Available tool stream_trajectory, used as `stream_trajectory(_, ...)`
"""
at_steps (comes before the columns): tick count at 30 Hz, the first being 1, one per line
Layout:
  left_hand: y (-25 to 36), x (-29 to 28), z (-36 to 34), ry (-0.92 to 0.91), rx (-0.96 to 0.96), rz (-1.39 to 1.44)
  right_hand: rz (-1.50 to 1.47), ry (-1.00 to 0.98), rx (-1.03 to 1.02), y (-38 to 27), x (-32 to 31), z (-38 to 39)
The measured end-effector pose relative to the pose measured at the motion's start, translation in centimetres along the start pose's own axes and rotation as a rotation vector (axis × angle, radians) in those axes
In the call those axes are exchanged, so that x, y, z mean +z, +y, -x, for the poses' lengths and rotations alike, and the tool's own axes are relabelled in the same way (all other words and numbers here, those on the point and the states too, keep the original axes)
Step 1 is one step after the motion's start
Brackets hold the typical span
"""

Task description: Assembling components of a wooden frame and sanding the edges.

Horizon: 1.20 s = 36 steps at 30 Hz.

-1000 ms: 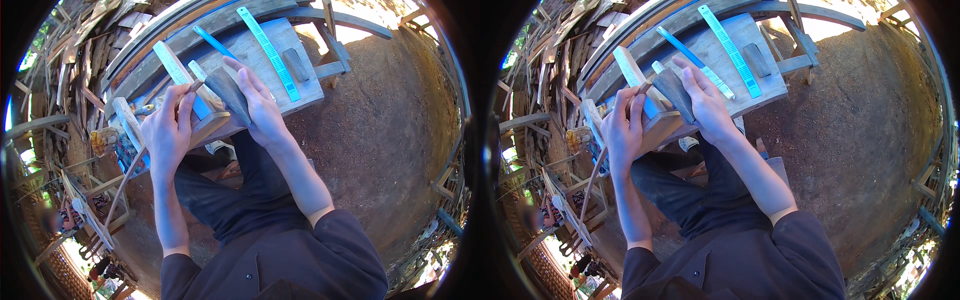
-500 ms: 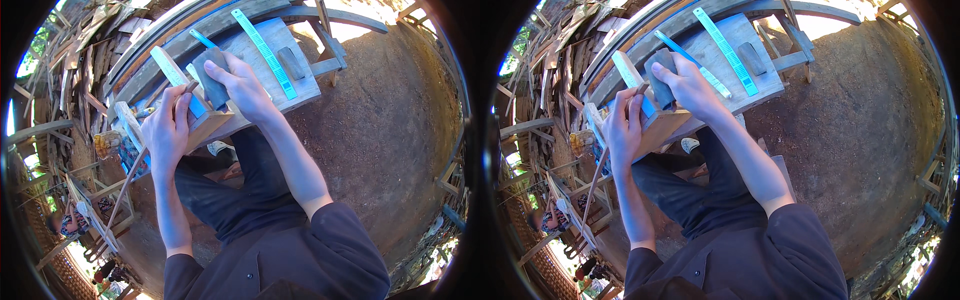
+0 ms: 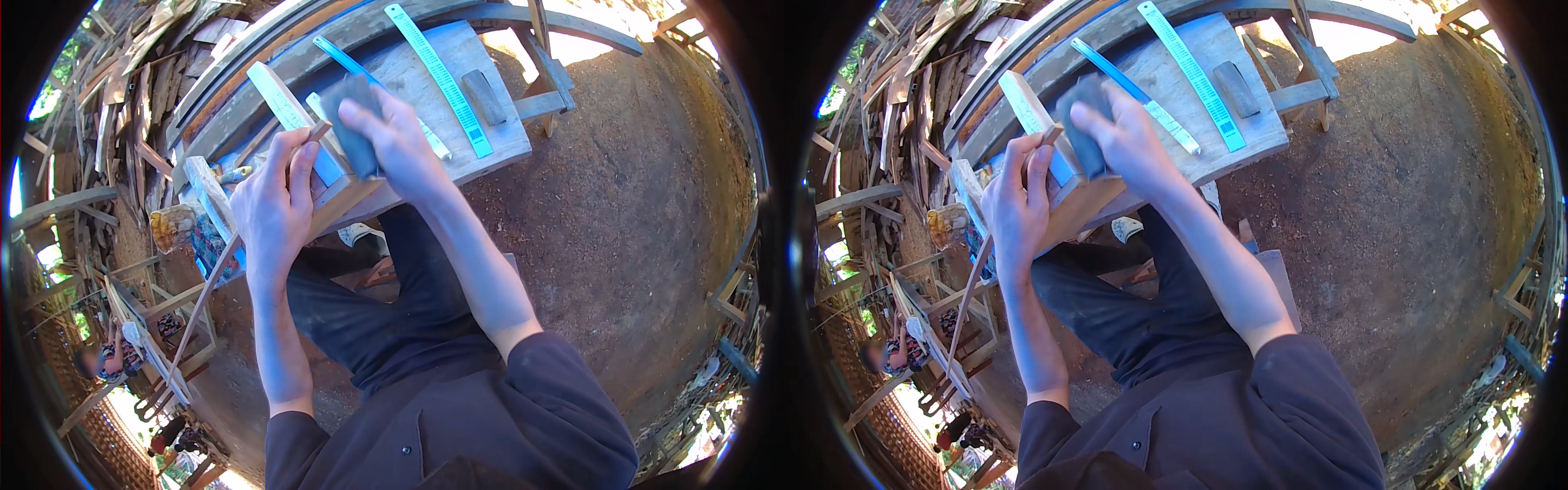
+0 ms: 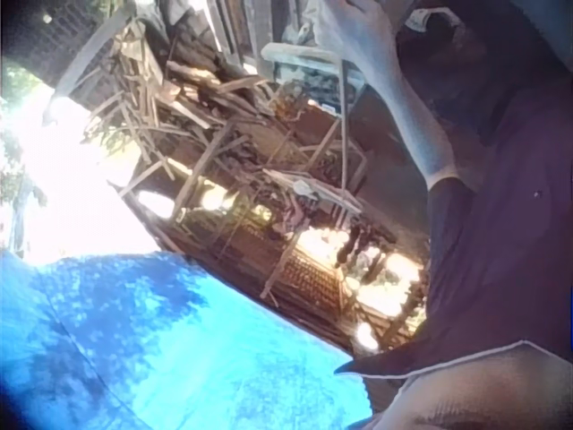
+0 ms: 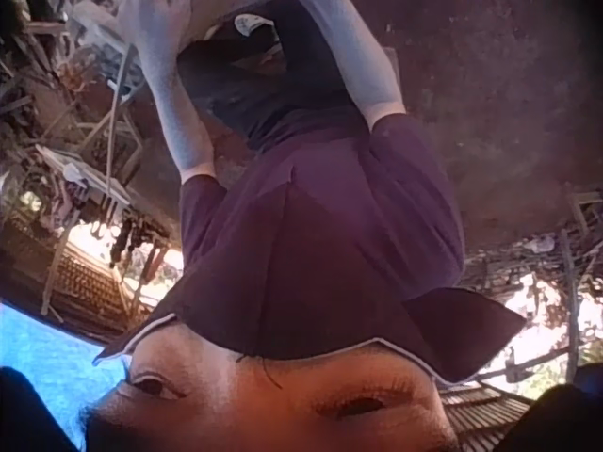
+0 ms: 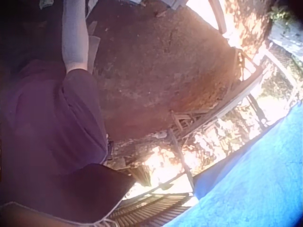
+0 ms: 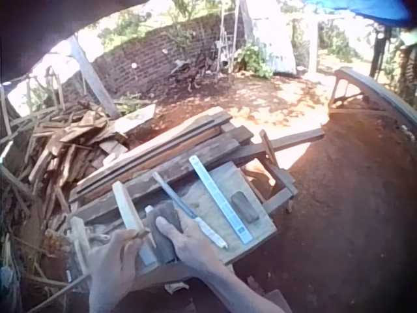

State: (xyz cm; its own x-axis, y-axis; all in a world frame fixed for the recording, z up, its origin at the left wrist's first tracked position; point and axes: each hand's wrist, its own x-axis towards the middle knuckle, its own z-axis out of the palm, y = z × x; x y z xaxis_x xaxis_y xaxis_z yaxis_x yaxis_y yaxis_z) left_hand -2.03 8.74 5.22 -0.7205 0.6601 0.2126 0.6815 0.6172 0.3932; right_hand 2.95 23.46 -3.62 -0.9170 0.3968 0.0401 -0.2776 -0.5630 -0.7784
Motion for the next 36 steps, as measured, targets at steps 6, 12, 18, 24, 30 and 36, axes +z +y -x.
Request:
stream_trajectory(6,-0.5,0.2,0.0,0.024,0.035,-0.023,-0.010,-0.060,0.055,-1.6,-0.5,-2.5)
stream_trajectory(12,-0.2,0.0,-0.1,-0.001,-0.002,-0.003,-0.007,-0.040,-0.004,-0.6,-0.3,-2.3)
stream_trajectory(18,-0.1,-0.1,-0.1,-0.005,-0.012,0.011,0.098,-0.049,-0.024,-0.6,-0.4,-2.1)
stream_trajectory(24,-0.1,0.1,0.0,-0.016,-0.028,0.002,0.215,-0.043,-0.084,-1.2,-0.7,-1.5)
stream_trajectory(30,-0.2,-0.3,0.0,-0.037,-0.027,0.014,0.203,-0.120,-0.049,-1.2,-0.1,-4.0)
stream_trajectory(36,-0.3,-0.1,0.0,-0.007,0.016,0.004,0.189,-0.074,-0.054,-1.5,-0.6,-2.1)
